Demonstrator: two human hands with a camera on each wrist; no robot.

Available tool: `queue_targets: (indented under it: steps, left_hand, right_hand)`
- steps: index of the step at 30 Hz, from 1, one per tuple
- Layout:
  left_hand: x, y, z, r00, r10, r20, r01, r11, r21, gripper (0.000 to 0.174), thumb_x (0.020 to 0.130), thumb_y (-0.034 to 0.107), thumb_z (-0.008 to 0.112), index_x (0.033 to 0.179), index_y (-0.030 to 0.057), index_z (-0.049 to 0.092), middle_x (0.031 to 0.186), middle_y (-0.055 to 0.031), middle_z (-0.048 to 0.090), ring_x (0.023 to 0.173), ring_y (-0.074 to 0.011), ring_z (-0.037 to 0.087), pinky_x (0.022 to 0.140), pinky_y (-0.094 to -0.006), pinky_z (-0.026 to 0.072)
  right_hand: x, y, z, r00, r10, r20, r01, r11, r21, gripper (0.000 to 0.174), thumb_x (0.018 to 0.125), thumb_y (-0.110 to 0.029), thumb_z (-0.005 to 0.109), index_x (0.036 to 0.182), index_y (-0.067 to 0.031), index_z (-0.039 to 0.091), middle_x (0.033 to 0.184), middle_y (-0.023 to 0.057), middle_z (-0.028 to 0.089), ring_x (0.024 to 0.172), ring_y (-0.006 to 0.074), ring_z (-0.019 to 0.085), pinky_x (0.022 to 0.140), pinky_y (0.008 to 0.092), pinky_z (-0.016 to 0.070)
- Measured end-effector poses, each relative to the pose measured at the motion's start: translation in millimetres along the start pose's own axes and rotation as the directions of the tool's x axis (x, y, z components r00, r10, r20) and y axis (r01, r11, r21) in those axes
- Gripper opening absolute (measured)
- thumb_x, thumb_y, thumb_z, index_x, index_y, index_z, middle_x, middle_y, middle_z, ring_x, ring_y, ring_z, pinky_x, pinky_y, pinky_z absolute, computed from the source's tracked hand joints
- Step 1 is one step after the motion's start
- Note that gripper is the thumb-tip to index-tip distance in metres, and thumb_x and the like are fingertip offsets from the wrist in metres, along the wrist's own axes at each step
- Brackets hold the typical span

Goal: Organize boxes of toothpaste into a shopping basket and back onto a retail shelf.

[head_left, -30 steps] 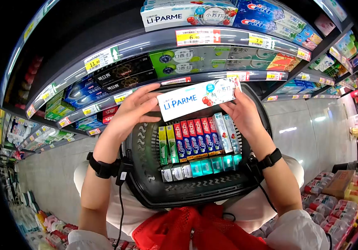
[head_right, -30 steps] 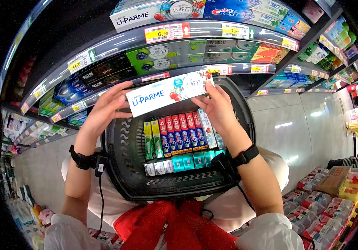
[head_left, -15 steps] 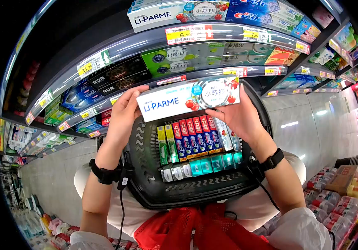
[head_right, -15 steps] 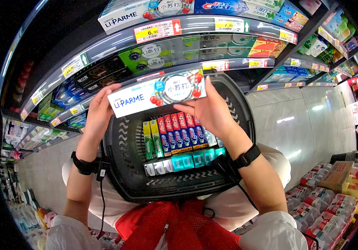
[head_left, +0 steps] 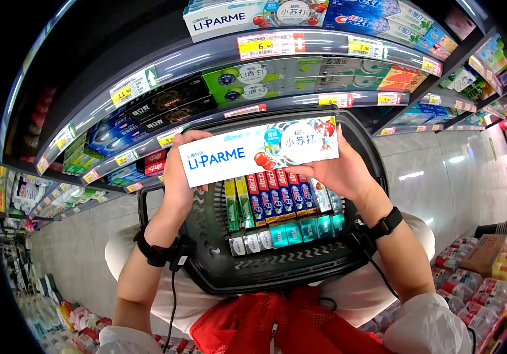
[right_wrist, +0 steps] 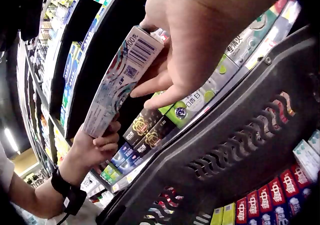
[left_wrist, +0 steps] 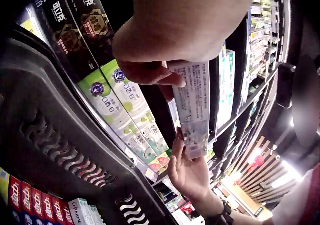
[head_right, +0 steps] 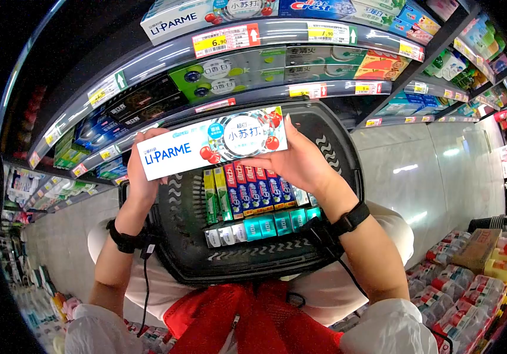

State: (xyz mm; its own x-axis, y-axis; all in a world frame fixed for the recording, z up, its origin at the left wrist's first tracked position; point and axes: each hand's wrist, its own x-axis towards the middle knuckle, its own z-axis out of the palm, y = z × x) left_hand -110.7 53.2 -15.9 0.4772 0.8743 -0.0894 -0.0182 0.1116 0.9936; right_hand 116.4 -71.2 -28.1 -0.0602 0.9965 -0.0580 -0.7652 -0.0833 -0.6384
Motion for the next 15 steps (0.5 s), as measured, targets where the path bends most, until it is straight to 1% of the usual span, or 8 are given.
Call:
queue_targets:
  steps: [2,4,6,8,9,11,13,15]
  left_hand:
    - [0,-1,-2,0.999,0.015,0.034,-0.016,0.999,0.032,0.056,0.092,0.047,0.017,0.096,0.0043,0.054,0.064,-0.0038,0.059,0.038,-0.0039,0.047,0.030,-0.0149,0.0314]
    - [0,1,-2,0.999,0.006,0.031,-0.008,0.998,0.055,0.057,0.092,0.047,0.017,0.097,0.0045,0.054,0.064,-0.0037,0.059,0.038,-0.0037,0.047,0.029,-0.0150,0.0313]
    - [0,1,-3,1.000,-0.003,0.031,0.000,0.997,0.079,0.057,0.092,0.047,0.016,0.097,0.0046,0.054,0.063,-0.0036,0.059,0.038,-0.0035,0.046,0.029,-0.0151,0.0311]
    - [0,1,-5,0.989,0.040,0.140,-0.040,0.999,-0.001,0.054,0.093,0.044,0.018,0.102,0.0032,0.052,0.073,-0.0021,0.060,0.045,-0.0010,0.048,0.031,-0.0134,0.0316]
    - [0,3,-3,0.989,0.040,0.140,-0.041,0.999,-0.001,0.054,0.093,0.044,0.018,0.102,0.0032,0.052,0.073,-0.0021,0.060,0.045,-0.0010,0.048,0.031,-0.0134,0.0316]
    - [0,8,1,0.987,0.037,0.156,-0.034,0.999,-0.020,0.056,0.093,0.046,0.016,0.106,0.0039,0.051,0.079,-0.0026,0.061,0.049,-0.0010,0.049,0.034,-0.0137,0.0328]
    - [0,10,2,0.991,0.034,0.130,-0.033,0.999,-0.006,0.057,0.093,0.046,0.015,0.108,0.0041,0.050,0.081,-0.0027,0.061,0.052,-0.0015,0.049,0.036,-0.0144,0.0319]
    - [1,10,1,0.994,0.032,0.105,-0.033,0.999,0.008,0.058,0.093,0.046,0.014,0.111,0.0043,0.049,0.084,-0.0028,0.060,0.055,-0.0020,0.049,0.038,-0.0151,0.0311]
  right_hand:
    - [0,1,-2,1.000,0.009,0.028,-0.009,1.000,0.004,0.056,0.091,-0.045,0.028,0.130,-0.0049,0.029,0.130,0.0145,0.037,0.119,0.0300,0.038,0.097,0.0467,0.0337]
    - [1,2,-2,1.000,0.021,-0.009,-0.020,1.000,0.016,0.056,0.091,-0.046,0.028,0.130,-0.0053,0.029,0.130,0.0141,0.038,0.119,0.0295,0.039,0.098,0.0464,0.0333]
    - [1,2,-2,1.000,0.020,-0.005,-0.020,1.000,0.014,0.056,0.091,-0.046,0.028,0.130,-0.0057,0.030,0.130,0.0138,0.038,0.119,0.0290,0.039,0.097,0.0459,0.0337]
    - [0,2,-1,1.000,0.018,-0.001,-0.018,1.000,0.012,0.057,0.091,-0.047,0.027,0.130,-0.0060,0.030,0.130,0.0135,0.038,0.118,0.0285,0.040,0.097,0.0454,0.0341]
    - [0,1,-1,1.000,0.022,-0.013,-0.022,1.000,0.003,0.057,0.091,-0.047,0.027,0.130,-0.0064,0.030,0.129,0.0131,0.039,0.118,0.0280,0.040,0.096,0.0449,0.0348]
    - [0,-2,1,0.999,0.025,-0.024,-0.025,1.000,-0.004,0.057,0.091,-0.048,0.027,0.130,-0.0069,0.031,0.129,0.0127,0.040,0.117,0.0274,0.041,0.095,0.0443,0.0354]
    - [-2,-5,6,0.996,-0.009,-0.092,-0.001,0.995,-0.099,0.056,0.091,-0.048,0.026,0.129,-0.0075,0.032,0.128,0.0118,0.041,0.116,0.0259,0.042,0.094,0.0437,0.0362]
    - [0,-5,4,0.995,-0.005,-0.100,-0.008,0.991,-0.135,0.055,0.091,-0.048,0.025,0.128,-0.0078,0.033,0.128,0.0111,0.041,0.116,0.0253,0.042,0.094,0.0436,0.0365]
